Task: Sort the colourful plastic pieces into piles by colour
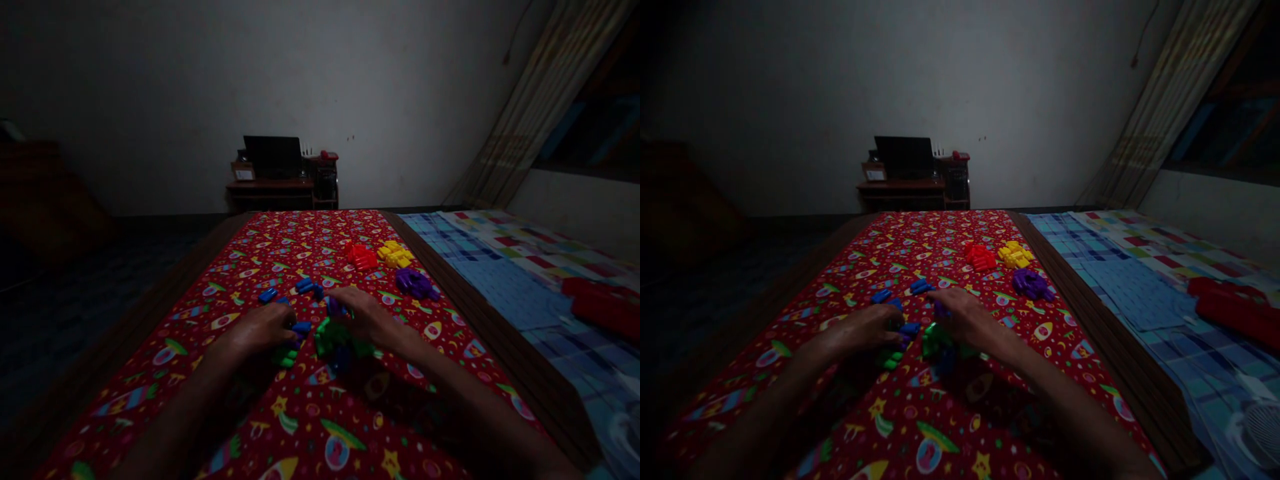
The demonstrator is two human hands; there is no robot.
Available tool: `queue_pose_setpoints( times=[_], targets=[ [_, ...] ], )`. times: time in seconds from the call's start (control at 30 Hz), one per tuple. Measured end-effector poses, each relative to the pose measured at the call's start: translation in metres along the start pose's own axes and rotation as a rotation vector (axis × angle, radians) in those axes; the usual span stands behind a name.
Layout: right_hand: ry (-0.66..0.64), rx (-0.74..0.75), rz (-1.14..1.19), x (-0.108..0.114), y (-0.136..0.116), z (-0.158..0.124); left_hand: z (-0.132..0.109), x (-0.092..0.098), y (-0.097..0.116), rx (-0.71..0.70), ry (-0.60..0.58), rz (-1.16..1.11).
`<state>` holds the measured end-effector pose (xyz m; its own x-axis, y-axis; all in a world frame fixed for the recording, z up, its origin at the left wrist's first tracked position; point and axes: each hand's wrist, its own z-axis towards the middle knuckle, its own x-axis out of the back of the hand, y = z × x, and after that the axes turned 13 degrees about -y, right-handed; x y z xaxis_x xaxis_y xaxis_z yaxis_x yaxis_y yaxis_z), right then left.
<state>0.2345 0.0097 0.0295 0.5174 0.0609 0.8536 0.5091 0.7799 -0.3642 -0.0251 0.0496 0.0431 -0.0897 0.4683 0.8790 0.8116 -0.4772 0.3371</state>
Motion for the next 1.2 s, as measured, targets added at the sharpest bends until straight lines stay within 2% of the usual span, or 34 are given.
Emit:
queue_pose_setpoints(
  times=[0.07, 0.17, 0.3, 0.37, 0.5, 0.7, 0.83, 0.97, 1.2],
  targets=[
    [0.120, -0.119, -0.004, 0.027, 0.026, -0.008, 0.001, -0.003, 0.006, 0.034, -0.014, 0.052],
    [0.265, -0.397, -0.059, 0.063, 0.070, -0.031, 0.003, -0.005, 0.011, 0.062, -0.014, 0.108],
    [0.442, -0.725, -0.069, 0.093, 0.119, -0.071, 0.006, -0.010, 0.008, 0.029, -0.006, 0.089],
    [0.458, -0.813, -0.047, 0.098, 0.137, -0.089, 0.007, -0.012, 0.005, -0.003, 0.005, 0.082],
    [0.291, -0.939, 0.008, 0.098, 0.161, -0.117, 0.007, -0.010, -0.001, -0.076, 0.000, 0.047],
    [0.157, -0.931, 0.052, 0.089, 0.169, -0.128, 0.001, 0.003, 0.007, -0.108, -0.040, 0.030],
    [0.131, -0.961, 0.050, 0.092, 0.163, -0.125, 0.002, 0.004, 0.015, -0.157, 0.029, -0.039],
    [0.116, -0.990, -0.016, 0.100, 0.158, -0.123, 0.008, -0.001, 0.014, -0.187, 0.103, -0.102],
    [-0.054, -1.028, -0.026, 0.099, 0.155, -0.120, 0.011, 0.002, 0.027, -0.191, 0.158, -0.117]
  ],
)
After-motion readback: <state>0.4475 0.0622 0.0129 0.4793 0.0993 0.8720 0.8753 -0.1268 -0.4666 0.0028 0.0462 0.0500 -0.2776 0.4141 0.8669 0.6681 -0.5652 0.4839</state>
